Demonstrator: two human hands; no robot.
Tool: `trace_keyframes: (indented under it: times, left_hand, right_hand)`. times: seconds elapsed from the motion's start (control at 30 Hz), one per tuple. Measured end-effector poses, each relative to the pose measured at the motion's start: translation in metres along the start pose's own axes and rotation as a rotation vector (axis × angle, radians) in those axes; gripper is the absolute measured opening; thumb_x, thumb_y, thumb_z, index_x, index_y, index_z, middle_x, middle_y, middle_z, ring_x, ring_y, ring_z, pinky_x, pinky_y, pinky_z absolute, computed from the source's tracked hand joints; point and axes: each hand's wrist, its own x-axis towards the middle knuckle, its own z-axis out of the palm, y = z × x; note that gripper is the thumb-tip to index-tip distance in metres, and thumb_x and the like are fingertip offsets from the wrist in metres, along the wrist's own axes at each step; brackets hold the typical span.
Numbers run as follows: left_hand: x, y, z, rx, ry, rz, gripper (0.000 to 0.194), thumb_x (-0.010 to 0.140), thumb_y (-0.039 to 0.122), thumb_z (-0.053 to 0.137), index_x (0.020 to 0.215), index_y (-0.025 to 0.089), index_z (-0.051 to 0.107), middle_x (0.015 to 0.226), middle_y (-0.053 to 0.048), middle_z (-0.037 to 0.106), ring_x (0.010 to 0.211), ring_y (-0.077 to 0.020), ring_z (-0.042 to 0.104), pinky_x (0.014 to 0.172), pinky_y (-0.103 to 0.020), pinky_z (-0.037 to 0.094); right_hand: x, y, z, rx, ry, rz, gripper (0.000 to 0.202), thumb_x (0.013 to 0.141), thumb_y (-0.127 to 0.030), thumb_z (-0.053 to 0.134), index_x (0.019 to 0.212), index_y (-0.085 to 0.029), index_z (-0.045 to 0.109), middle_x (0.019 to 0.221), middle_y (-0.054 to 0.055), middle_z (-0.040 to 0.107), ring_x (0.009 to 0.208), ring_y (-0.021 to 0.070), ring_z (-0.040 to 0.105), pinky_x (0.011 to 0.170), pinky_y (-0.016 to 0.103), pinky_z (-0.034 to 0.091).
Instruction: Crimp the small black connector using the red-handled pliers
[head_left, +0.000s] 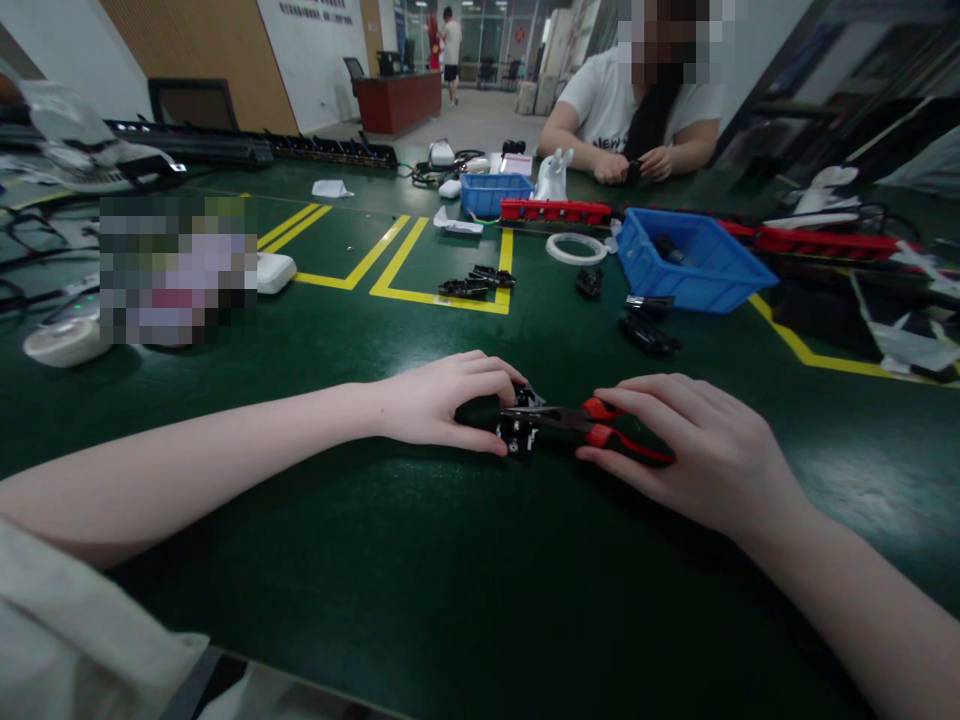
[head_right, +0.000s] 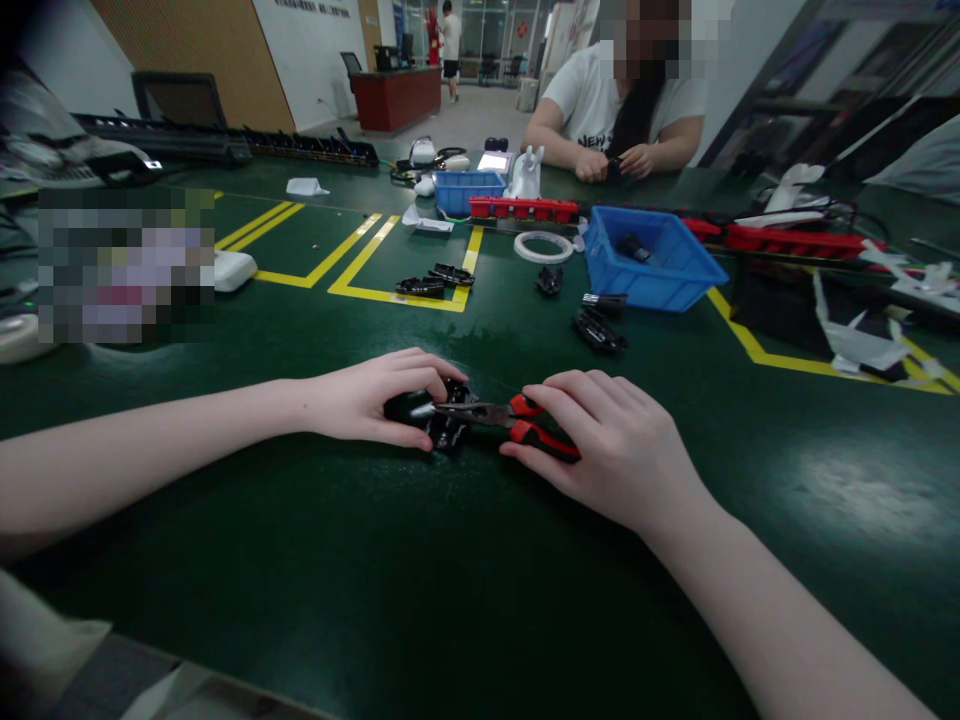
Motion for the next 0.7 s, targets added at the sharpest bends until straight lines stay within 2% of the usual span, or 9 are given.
trace_keyframes:
  times: [0.47, 0.7]
  left_hand:
    - [0.0005, 0.0021, 0.0000, 0.048, -0.015, 0.010, 0.030, 0.092, 0.042, 0.065, 0.106, 0.017, 0.057, 0.138, -0.014, 0.056, 0.122, -0.0282, 0.055, 0.102, -0.043, 0.042]
    - [0.0006, 0.0048, 0.0009, 0.100, 0.000, -0.058, 0.042, 0.088, 0.050, 0.066, 0.108, 0.015, 0.055, 0.127, -0.014, 0.061, 0.112, -0.0286, 0.059, 0.097, -0.041, 0.045]
  right_hand:
    - [0.0010, 0.0024, -0.0046, -0.031, 0.003, -0.027, 0.033, 0.090, -0.039, 0.066, 0.109, -0.013, 0.061, 0.097, 0.016, 0.069, 0.081, 0.0286, 0.067, 0.064, 0.041, 0.054]
    - [0.0008, 0.0036, -0.0042, -0.024, -0.002, -0.030, 0.034, 0.089, -0.039, 0.067, 0.108, -0.011, 0.062, 0.097, 0.016, 0.069, 0.081, 0.0272, 0.066, 0.064, 0.039, 0.054]
